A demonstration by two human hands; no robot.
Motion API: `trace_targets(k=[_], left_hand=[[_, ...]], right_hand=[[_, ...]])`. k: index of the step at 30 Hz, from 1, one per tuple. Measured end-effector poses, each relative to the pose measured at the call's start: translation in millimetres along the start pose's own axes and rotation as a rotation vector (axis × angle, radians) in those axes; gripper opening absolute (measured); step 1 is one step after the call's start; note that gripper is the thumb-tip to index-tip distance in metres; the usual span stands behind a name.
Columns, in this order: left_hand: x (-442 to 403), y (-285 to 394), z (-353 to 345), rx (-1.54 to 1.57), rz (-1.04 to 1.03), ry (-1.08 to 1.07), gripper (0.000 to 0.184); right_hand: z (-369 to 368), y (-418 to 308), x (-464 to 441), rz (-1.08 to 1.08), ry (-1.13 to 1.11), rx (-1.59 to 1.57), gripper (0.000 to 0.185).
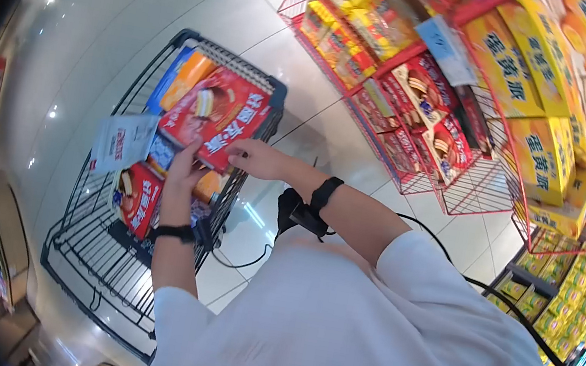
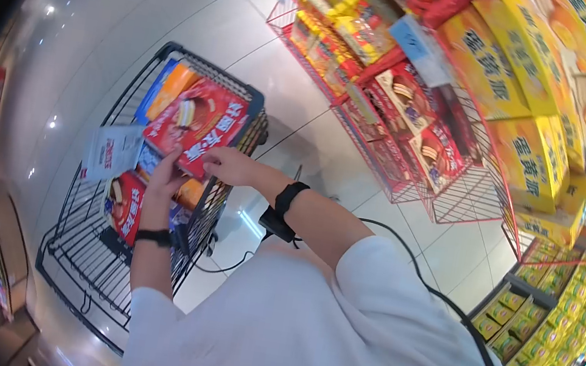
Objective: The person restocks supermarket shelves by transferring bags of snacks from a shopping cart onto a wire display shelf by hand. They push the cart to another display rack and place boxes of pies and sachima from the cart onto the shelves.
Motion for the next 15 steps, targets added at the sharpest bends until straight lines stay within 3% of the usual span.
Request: trace_targets(k=[2,4,6,8,11,13,15], left_hand=[[7,11,3,-0.004,-0.102,0.07,0.052],[37,20,-11,0.004,-0.201,0.092,0.053],[89,28,-36,-0.12,-0.542,0.213,0.058],[112,23,-23,-0.13,-0.501,0.337,0.054],[170,19,-49,-0.089,-0.667,0.318,0.064],[205,15,-76,-0.011,-0.763,0.509,0.06],[227,3,-105,0.027,-0.76,0.467,0.056]], right_hand=[[15,-1,18,-0.147,0.237,-0.218,0.03],[27,8,40,-0.194,0.269,-0.237,0.031],[44,10,66,-0.248,0.307,-0.256,0.031],[57,-7,98,-0.361,0.219,-0.31,0.034],[63,-13,130,-0.443,0.103,-0.481,0.038],[63,-3,142,-0.418,0.059,-0.509,0.041],[64,-3,155,-0.384,0.005,-0.528,0.044]])
Point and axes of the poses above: each hand's wrist, its own x-axis away from the middle knuckle, its own z-axis out of the back of the hand, y = z × x, the point moved 2 cm from there along -x, towards the middle knuckle, and after that the axes turned 11 degrees about -z, right-handed, at the moved point
